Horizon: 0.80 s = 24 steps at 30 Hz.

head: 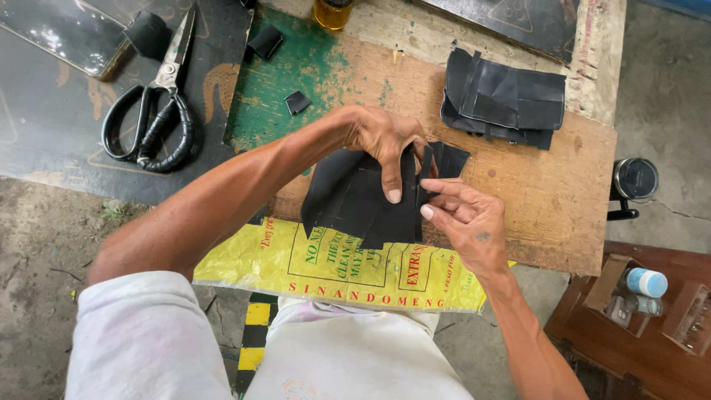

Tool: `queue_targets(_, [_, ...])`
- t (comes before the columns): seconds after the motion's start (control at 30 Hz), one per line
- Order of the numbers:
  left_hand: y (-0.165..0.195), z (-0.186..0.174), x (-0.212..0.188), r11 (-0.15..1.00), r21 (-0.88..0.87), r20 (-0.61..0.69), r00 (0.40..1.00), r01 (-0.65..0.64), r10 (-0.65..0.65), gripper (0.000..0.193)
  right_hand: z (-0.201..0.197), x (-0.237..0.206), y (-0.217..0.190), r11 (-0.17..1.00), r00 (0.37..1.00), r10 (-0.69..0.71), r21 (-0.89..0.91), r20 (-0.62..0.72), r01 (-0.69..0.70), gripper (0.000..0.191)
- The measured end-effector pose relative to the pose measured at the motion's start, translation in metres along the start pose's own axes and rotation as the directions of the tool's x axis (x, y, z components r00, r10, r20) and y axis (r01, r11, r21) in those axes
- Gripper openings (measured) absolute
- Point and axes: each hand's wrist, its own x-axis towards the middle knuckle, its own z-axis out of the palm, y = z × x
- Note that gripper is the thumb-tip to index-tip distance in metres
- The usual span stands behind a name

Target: The person aligns and folds black leather pieces on a wooden workbench, then stacks them into a pile. The person handles the pieces by hand, repeatedly folding and stacking them.

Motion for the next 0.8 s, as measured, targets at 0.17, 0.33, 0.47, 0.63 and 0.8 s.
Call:
queue_targets(0.17, [-0.004,0.003,0.002,0.997,-0.062,0.054,0.997,0.054,-0.05,0.081,0.005,-0.004,0.001,0.996,0.999,-0.023,-0.087,-0.041,0.019,0.036])
queue_targets(0.33, [-0.008,0.006,0.003,0.997,-0.08,0.021,1.0,0.017,-0.016,0.081,0.007,-0.005,0.0,0.992,0.998,-0.05,-0.122,-0.037,0.045,0.038])
queue_targets(0.47, [-0.009,0.008,0.002,0.996,-0.086,0.001,1.0,0.019,-0.019,0.079,0.008,-0.005,0.0,0.989,0.998,-0.062,-0.138,-0.016,0.059,0.039])
queue_targets(0.63, [-0.011,0.01,0.002,0.993,-0.121,-0.002,1.0,0.017,-0.018,0.08,0.009,-0.003,-0.001,0.99,0.998,-0.062,-0.13,-0.007,0.06,0.039])
queue_targets(0.8, [-0.015,0.012,0.006,0.997,-0.076,0.009,1.0,0.004,-0.004,0.081,0.011,-0.003,-0.002,0.986,0.999,-0.032,-0.162,0.01,0.033,0.043])
